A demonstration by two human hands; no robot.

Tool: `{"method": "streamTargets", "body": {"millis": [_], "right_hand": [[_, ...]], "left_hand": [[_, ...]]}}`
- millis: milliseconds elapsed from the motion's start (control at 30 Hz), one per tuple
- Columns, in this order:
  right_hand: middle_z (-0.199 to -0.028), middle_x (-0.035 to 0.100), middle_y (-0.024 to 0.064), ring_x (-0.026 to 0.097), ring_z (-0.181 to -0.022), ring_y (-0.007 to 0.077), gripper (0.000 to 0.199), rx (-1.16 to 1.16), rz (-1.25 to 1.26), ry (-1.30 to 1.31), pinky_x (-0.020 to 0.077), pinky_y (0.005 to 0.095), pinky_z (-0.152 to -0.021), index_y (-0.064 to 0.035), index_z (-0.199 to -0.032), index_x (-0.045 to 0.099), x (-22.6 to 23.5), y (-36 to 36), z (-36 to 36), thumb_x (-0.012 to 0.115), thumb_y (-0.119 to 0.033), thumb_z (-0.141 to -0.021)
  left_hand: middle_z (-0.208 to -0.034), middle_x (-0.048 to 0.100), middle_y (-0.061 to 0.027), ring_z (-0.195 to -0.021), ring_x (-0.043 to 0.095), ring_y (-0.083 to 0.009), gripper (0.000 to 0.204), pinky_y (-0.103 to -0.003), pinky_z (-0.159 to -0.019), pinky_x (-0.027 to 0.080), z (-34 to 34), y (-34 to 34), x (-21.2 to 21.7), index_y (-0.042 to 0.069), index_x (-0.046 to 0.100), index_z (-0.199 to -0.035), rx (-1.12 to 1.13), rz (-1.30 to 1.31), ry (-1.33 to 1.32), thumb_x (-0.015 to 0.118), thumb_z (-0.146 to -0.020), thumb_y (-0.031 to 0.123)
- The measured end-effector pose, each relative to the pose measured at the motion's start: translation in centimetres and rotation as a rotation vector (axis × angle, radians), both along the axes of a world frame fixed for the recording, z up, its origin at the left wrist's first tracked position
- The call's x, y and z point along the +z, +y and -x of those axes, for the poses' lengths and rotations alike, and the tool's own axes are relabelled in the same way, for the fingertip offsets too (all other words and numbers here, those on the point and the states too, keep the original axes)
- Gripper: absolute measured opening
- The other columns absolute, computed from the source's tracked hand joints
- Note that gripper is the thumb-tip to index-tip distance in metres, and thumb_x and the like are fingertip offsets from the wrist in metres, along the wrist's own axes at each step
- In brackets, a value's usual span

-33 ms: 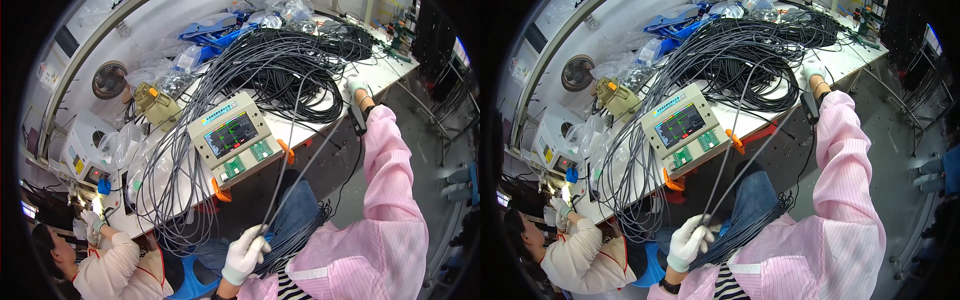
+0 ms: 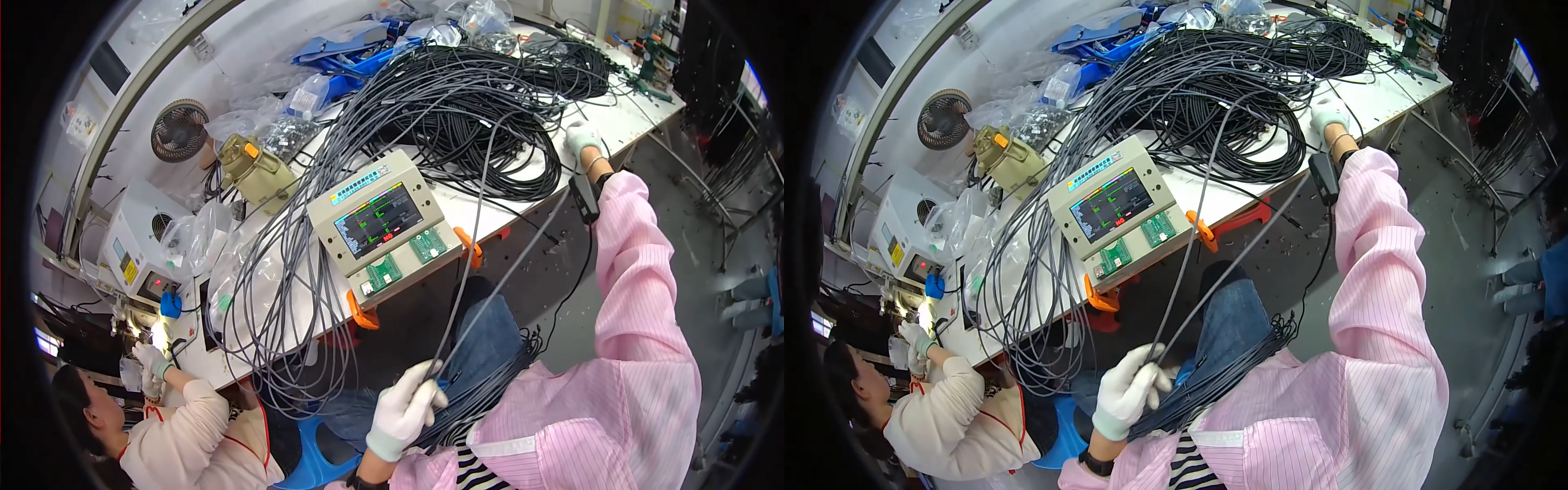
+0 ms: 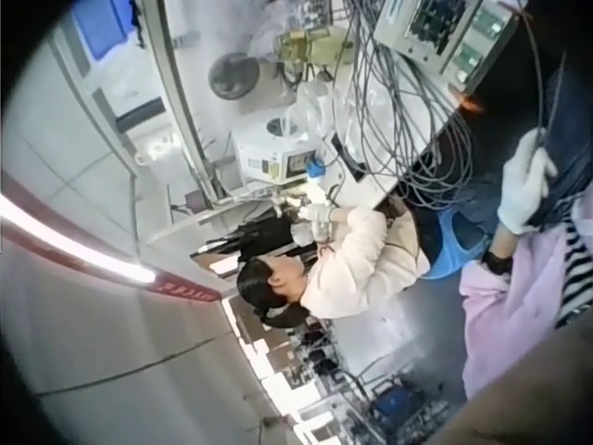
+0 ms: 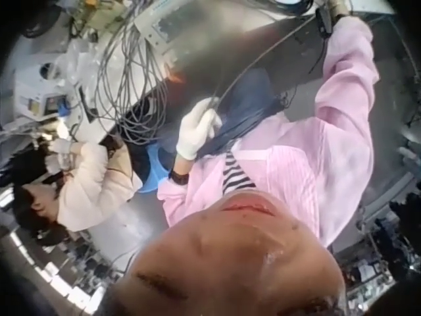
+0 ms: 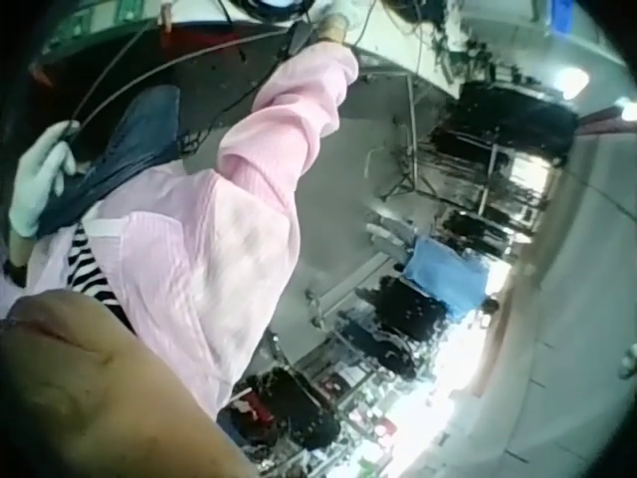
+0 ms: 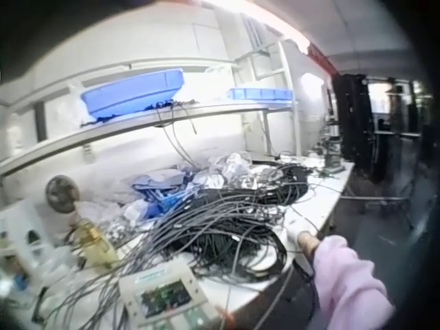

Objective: The person pulls a cable from a pile, inserts its connectors into a testing machine, and removes them. They then coil the cable by hand and place it onto a separate pile, repeating the process before gathering a bundle of cables.

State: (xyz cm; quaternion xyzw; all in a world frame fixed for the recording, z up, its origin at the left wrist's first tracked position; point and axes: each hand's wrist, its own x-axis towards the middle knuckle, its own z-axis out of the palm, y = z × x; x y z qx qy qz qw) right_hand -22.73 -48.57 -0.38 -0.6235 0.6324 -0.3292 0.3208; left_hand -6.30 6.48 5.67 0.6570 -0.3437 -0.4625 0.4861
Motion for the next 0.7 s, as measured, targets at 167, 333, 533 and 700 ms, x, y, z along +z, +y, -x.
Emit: {"method": "streamTargets", "body": {"millis": [167,333,533,700], "right_hand": [[-0.057,0.052,0.0028,0.038,-0.036,0.0115,0.020,0.153,0.000,0.413,0.0309,0.0265,-0.034,-0.0073,-0.089,0.059,1.5,0.2,0.7,0.045,-0.016,-0.078],[-0.054,0.047,-0.0008,0.033,-0.035,0.0086,0.017,-0.079,0.095,-0.565,0.0278,0.0235,-0.033,-0.0089,-0.093,0.061,4.4,5.0,6.9,0.053,-0.013,-0.079],[-0.052,0.041,-0.0031,0.027,-0.034,0.0067,0.018,-0.132,0.101,-1.108,0.0214,0.0206,-0.033,-0.0084,-0.100,0.059,0.6,8.7,15.2,0.054,-0.012,-0.083],[-0.058,0.050,-0.0029,0.035,-0.037,0.0049,0.021,-0.267,0.235,-0.563,0.0285,0.0195,-0.035,-0.0090,-0.102,0.061,-0.5,12.5,20.3,0.056,-0.015,-0.083]], "left_hand": [[-0.066,0.058,-0.0049,-0.044,0.045,-0.0042,0.031,-0.017,-0.044,0.036,-0.2,-2.0,-0.5,-0.004,0.047,-0.115,-0.041,-0.016,0.037,0.042,-0.086,0.005],[-0.063,0.058,-0.0027,-0.046,0.046,-0.0040,0.034,-0.019,-0.045,0.038,-0.1,-2.0,-0.6,-0.002,0.045,-0.118,-0.058,0.002,0.026,0.045,-0.085,0.006],[-0.069,0.060,-0.0079,-0.052,0.053,-0.0120,0.033,-0.022,-0.050,0.042,-0.4,-0.7,-0.7,-0.005,0.048,-0.114,-0.139,0.041,-0.075,0.049,-0.083,0.007],[-0.073,0.061,-0.0139,-0.062,0.059,-0.0254,0.021,-0.029,-0.057,0.046,-3.0,4.0,0.1,-0.004,0.059,-0.095,-0.237,0.185,-0.487,0.057,-0.076,0.006]]}}
